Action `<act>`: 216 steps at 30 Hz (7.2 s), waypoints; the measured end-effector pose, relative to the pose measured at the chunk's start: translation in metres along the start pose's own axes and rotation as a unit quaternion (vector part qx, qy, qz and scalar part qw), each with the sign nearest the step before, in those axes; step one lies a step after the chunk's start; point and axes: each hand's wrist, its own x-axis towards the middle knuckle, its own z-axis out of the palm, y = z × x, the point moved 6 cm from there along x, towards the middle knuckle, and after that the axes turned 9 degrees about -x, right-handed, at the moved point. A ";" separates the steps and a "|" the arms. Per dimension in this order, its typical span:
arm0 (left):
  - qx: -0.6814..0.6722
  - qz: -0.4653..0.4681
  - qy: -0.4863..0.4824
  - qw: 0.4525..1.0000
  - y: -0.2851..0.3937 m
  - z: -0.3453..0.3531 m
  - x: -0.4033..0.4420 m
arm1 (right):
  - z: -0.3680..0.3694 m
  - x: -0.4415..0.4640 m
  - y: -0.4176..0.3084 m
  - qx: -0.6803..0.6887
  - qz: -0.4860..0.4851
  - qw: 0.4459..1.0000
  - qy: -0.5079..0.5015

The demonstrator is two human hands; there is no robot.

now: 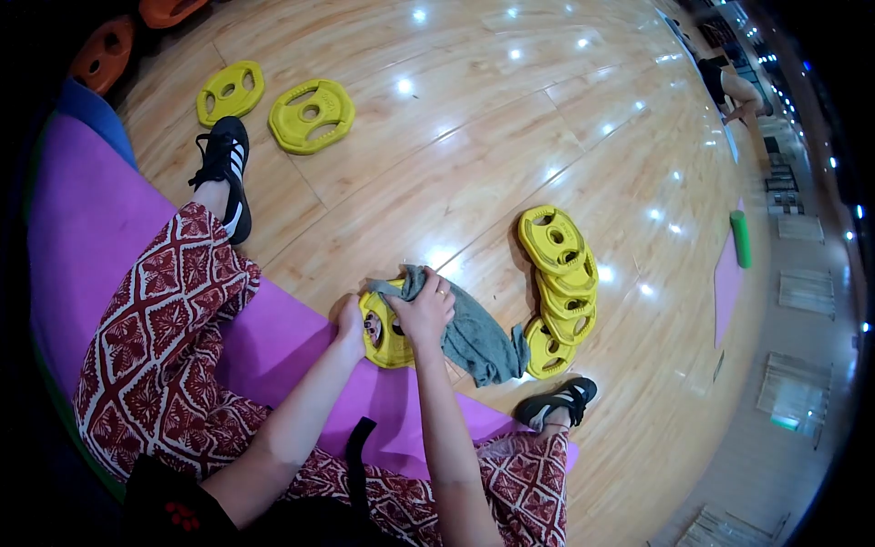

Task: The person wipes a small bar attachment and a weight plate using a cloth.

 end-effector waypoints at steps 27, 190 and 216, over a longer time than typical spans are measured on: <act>0.051 -0.027 -0.007 0.998 0.011 0.014 -0.028 | 0.008 0.006 0.014 0.058 -0.034 0.997 0.044; 0.028 0.067 0.013 0.997 0.023 0.020 -0.044 | -0.005 -0.034 -0.030 0.095 -0.193 0.976 0.014; -0.014 0.002 -0.065 0.998 0.018 0.030 -0.040 | -0.012 -0.020 -0.029 0.055 -0.067 0.995 0.044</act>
